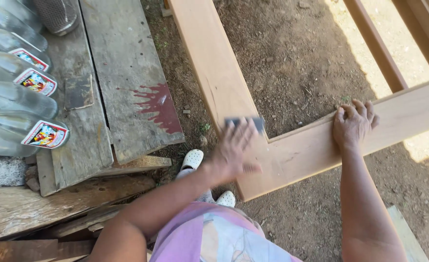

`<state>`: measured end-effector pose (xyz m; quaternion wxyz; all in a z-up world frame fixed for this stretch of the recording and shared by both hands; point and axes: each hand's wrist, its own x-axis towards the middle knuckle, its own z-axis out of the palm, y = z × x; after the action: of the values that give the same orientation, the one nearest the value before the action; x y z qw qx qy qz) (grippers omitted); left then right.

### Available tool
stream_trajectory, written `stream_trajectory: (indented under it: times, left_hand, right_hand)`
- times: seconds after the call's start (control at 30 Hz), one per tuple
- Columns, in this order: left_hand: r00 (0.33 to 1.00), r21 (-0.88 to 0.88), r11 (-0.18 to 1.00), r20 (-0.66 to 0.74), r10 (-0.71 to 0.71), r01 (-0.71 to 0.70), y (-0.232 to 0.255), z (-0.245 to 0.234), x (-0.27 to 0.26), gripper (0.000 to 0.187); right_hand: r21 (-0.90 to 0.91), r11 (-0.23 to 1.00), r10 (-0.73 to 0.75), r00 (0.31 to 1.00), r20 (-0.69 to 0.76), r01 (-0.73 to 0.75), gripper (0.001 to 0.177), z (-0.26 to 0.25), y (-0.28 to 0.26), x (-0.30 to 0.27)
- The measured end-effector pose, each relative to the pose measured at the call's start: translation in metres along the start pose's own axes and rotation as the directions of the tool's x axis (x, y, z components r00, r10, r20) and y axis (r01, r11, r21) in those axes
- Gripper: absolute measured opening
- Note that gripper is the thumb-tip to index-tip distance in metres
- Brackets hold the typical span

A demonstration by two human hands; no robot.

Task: Manually sanding a wooden frame with a piece of sandpaper to smooth the surface.

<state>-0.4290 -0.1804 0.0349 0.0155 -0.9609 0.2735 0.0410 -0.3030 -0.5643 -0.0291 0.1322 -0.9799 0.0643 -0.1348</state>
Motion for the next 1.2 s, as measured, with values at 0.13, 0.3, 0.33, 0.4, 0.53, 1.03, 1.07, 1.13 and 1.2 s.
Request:
stream_trajectory:
  times: [0.13, 0.3, 0.33, 0.4, 0.53, 1.03, 1.07, 1.13, 1.2]
  left_hand:
    - [0.981, -0.018, 0.985, -0.098, 0.170, -0.172, 0.037, 0.029, -0.035, 0.114]
    - [0.979, -0.044, 0.995, -0.185, 0.085, -0.094, -0.013, 0.033, 0.028, 0.118]
    - [0.987, -0.055, 0.998, -0.160, 0.031, -0.041, -0.031, 0.035, 0.048, 0.120]
    - [0.989, -0.064, 0.997, -0.140, -0.049, 0.040, -0.075, 0.028, 0.085, 0.118]
    - [0.976, -0.148, 0.978, -0.144, -0.166, 0.144, -0.164, 0.005, 0.143, 0.113]
    - [0.886, -0.260, 0.885, -0.161, -0.435, 0.387, -0.447, -0.009, 0.324, 0.106]
    - [0.883, -0.262, 0.883, -0.164, -0.439, 0.390, -0.460, -0.010, 0.332, 0.106]
    - [0.869, -0.278, 0.871, -0.177, -0.462, 0.406, -0.484, -0.011, 0.348, 0.104]
    - [0.862, -0.290, 0.862, -0.175, -0.476, 0.417, -0.510, -0.013, 0.363, 0.104]
  right_hand:
    - [-0.002, 1.000, 0.005, 1.000, 0.009, -0.005, 0.035, -0.001, -0.001, -0.001]
    - [-0.034, 0.999, -0.016, 1.000, -0.012, 0.015, 0.035, 0.002, 0.004, -0.003]
    - [-0.042, 0.999, -0.018, 1.000, -0.016, 0.018, 0.035, 0.004, 0.005, -0.001]
    - [-0.031, 0.999, -0.012, 1.000, -0.025, 0.011, 0.034, 0.002, 0.003, -0.001]
    - [-0.040, 0.999, -0.013, 0.999, -0.041, 0.012, 0.033, 0.003, 0.002, -0.002]
    - [-0.092, 0.996, -0.030, 0.990, -0.136, 0.018, 0.020, 0.011, -0.003, -0.005]
    - [-0.093, 0.995, -0.036, 0.990, -0.138, 0.023, 0.020, 0.016, 0.001, -0.004]
    - [-0.153, 0.988, -0.036, 0.983, -0.178, 0.009, 0.018, 0.025, 0.013, -0.001]
    - [-0.143, 0.988, -0.076, 0.981, -0.178, 0.051, 0.015, 0.040, 0.047, 0.001]
